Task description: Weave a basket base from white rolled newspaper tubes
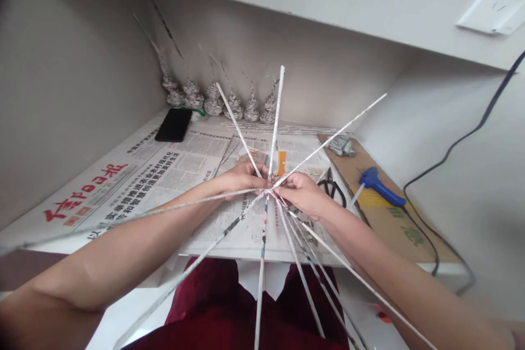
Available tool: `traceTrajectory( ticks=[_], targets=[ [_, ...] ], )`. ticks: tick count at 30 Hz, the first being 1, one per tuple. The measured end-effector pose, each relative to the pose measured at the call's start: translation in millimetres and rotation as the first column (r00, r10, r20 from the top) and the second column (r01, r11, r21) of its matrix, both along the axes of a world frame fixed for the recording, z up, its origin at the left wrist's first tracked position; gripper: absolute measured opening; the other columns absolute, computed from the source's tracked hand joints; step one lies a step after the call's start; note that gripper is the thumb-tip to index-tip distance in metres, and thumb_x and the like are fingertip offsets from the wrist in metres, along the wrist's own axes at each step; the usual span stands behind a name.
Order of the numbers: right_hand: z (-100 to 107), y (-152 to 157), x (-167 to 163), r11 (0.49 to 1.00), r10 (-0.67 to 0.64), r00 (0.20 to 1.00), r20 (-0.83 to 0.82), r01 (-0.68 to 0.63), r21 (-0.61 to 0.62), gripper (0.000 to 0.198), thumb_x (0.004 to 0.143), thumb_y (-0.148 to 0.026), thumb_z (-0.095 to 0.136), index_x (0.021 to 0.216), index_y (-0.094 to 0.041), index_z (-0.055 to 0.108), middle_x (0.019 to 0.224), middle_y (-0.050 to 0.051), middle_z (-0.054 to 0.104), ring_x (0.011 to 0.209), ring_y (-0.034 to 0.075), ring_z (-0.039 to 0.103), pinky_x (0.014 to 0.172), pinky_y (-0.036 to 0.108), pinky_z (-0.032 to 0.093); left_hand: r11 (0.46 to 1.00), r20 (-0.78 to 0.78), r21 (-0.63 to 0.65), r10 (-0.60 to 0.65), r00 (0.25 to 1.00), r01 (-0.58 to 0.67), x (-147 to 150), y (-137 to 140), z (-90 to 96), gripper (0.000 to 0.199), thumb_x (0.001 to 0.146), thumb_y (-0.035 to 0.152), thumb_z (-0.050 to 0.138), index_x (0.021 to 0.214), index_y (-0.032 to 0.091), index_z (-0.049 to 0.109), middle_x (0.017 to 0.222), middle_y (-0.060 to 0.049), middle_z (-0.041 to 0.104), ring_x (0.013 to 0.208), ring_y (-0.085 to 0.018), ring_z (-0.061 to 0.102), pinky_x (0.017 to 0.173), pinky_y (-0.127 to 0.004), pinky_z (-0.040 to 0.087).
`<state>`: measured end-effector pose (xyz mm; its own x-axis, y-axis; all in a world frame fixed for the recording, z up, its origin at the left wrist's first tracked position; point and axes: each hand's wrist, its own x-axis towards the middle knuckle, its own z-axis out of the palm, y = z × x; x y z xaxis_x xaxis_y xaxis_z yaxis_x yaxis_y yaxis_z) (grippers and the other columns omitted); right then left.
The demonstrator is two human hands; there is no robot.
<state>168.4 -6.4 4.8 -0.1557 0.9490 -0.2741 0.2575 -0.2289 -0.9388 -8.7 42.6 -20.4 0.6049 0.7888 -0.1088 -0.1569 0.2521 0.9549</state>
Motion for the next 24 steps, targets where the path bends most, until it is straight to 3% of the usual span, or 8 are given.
traceTrajectory(
  ticks=[5,10,18,24],
  targets=[
    [2.0,2.6,0.2,0.992,0.101,0.993,0.068,-0.105,0.064,0.033,0.058,-0.039,0.084,0.075,-0.015,0.067,0.066,0.000,0.068,0.058,0.010,0.058,0.052,0.020,0.043,0.997,0.056,-0.069,-0.018,0.998,0.022,0.5,-0.9,0.6,0.027,0.056,0.012,0.082,0.074,0.010,0.063,0.061,-0.001,0.061,0.052,-0.008,0.057,0.049,-0.018,0.043],
    [-10.0,3.4,2.5,0.998,0.060,0.994,0.088,-0.060,0.006,0.030,0.064,-0.038,0.080,0.074,-0.013,0.067,0.060,0.000,0.065,0.046,0.007,0.051,0.042,0.019,0.037,1.000,-0.059,0.008,-0.011,0.998,0.012,-0.5,1.1,-1.4,0.026,0.056,0.017,0.084,0.073,0.010,0.066,0.059,0.000,0.062,0.051,-0.008,0.056,0.051,-0.019,0.044],
    [-5.1,-3.3,-7.4,0.987,-0.117,0.993,0.000,0.116,-0.110,0.014,0.073,-0.022,0.073,0.076,-0.019,0.059,0.062,0.000,0.067,0.053,0.012,0.063,0.045,0.020,0.047,0.992,-0.052,0.051,0.117,0.992,-0.114,1.6,-3.3,2.6,0.019,0.056,0.009,0.079,0.071,0.010,0.066,0.055,0.002,0.061,0.049,-0.007,0.053,0.052,-0.019,0.043],
    [0.2,-5.7,-11.0,0.986,-0.127,0.989,0.074,0.134,-0.099,0.010,0.074,-0.017,0.069,0.078,-0.017,0.060,0.065,0.001,0.069,0.052,0.011,0.063,0.036,0.015,0.034,0.990,-0.037,0.054,0.135,0.990,-0.133,2.6,0.6,-2.4,0.022,0.056,0.010,0.081,0.072,0.011,0.066,0.057,0.002,0.062,0.050,-0.008,0.055,0.054,-0.020,0.044]
  ],
)
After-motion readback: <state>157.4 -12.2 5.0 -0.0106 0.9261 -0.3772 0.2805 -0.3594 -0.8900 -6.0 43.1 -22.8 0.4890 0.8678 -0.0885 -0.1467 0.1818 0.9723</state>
